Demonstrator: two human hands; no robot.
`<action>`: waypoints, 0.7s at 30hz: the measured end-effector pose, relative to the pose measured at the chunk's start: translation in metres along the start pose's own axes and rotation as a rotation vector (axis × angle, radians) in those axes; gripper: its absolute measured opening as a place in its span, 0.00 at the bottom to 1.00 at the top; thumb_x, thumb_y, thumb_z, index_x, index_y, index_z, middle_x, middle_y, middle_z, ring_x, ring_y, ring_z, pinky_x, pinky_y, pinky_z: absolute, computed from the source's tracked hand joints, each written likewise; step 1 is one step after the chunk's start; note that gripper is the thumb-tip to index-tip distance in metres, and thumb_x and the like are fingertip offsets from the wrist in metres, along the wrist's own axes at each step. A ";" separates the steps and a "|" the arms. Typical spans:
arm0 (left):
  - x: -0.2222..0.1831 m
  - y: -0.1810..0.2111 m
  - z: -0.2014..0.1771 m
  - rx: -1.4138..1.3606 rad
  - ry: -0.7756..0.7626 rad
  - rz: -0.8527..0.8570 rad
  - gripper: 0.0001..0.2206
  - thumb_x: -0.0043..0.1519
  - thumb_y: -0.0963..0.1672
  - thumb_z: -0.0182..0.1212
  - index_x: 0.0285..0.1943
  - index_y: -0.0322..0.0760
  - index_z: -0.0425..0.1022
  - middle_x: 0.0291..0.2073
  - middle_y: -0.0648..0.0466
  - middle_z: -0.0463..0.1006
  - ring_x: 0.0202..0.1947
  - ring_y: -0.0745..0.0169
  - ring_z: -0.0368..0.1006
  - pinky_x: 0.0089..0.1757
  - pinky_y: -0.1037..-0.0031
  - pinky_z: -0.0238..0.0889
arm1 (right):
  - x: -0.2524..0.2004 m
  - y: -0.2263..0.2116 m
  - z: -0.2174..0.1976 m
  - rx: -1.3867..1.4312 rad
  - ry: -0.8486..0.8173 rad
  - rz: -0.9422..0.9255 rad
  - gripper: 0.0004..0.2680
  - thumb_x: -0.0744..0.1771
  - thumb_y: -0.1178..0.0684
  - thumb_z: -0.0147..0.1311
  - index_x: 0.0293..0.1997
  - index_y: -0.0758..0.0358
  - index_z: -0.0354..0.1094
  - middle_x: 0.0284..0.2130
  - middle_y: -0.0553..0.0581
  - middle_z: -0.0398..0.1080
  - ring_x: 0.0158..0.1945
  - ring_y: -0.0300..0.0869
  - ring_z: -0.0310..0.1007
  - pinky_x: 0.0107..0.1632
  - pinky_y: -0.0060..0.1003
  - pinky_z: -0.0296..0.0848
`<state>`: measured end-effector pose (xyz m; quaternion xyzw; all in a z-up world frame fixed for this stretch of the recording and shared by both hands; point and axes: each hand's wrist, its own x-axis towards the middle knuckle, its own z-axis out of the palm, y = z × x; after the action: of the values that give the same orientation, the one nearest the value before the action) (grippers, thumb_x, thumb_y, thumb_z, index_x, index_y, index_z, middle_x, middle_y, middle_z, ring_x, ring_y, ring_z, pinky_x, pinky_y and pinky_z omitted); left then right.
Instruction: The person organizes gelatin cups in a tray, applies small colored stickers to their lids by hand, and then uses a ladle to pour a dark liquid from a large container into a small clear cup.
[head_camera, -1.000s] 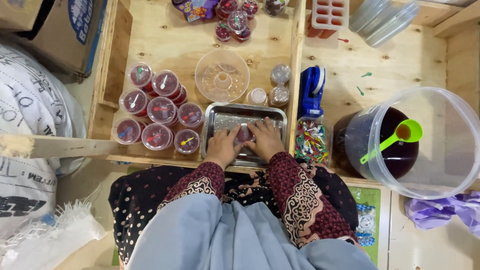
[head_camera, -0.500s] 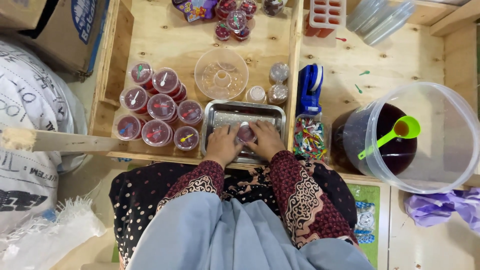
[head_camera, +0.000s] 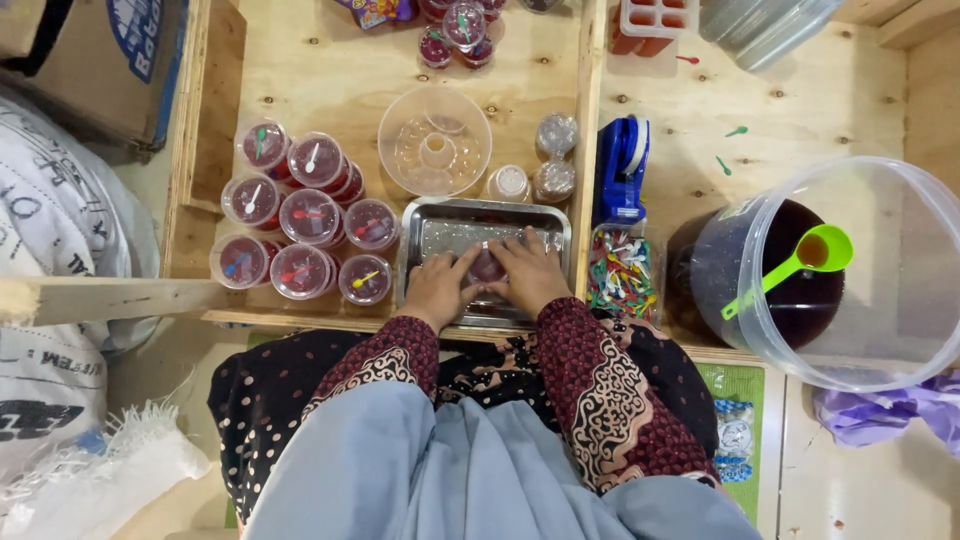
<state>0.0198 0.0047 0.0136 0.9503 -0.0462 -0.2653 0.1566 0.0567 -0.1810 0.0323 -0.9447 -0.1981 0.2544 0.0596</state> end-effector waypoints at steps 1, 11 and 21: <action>0.001 0.002 -0.006 0.001 -0.001 0.002 0.31 0.66 0.58 0.50 0.79 0.67 0.48 0.61 0.52 0.71 0.65 0.49 0.64 0.58 0.56 0.59 | 0.001 0.000 -0.003 0.001 0.000 0.002 0.27 0.66 0.34 0.55 0.75 0.35 0.51 0.68 0.50 0.60 0.77 0.55 0.41 0.70 0.64 0.52; 0.006 0.005 -0.032 0.074 -0.136 -0.001 0.30 0.67 0.57 0.49 0.80 0.69 0.46 0.64 0.51 0.71 0.67 0.48 0.63 0.60 0.54 0.54 | 0.003 -0.004 0.014 -0.048 0.013 -0.015 0.28 0.68 0.33 0.50 0.77 0.45 0.46 0.71 0.54 0.58 0.77 0.56 0.42 0.70 0.68 0.47; -0.028 -0.004 0.023 -0.024 0.346 0.042 0.27 0.67 0.51 0.51 0.76 0.44 0.59 0.61 0.44 0.72 0.63 0.42 0.67 0.55 0.53 0.62 | -0.009 -0.015 0.017 -0.051 0.113 -0.119 0.23 0.70 0.40 0.46 0.77 0.48 0.48 0.76 0.53 0.45 0.78 0.53 0.43 0.72 0.59 0.51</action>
<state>-0.0162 0.0069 0.0070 0.9787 -0.0352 -0.0948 0.1789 0.0359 -0.1712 0.0246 -0.9453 -0.2567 0.1917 0.0613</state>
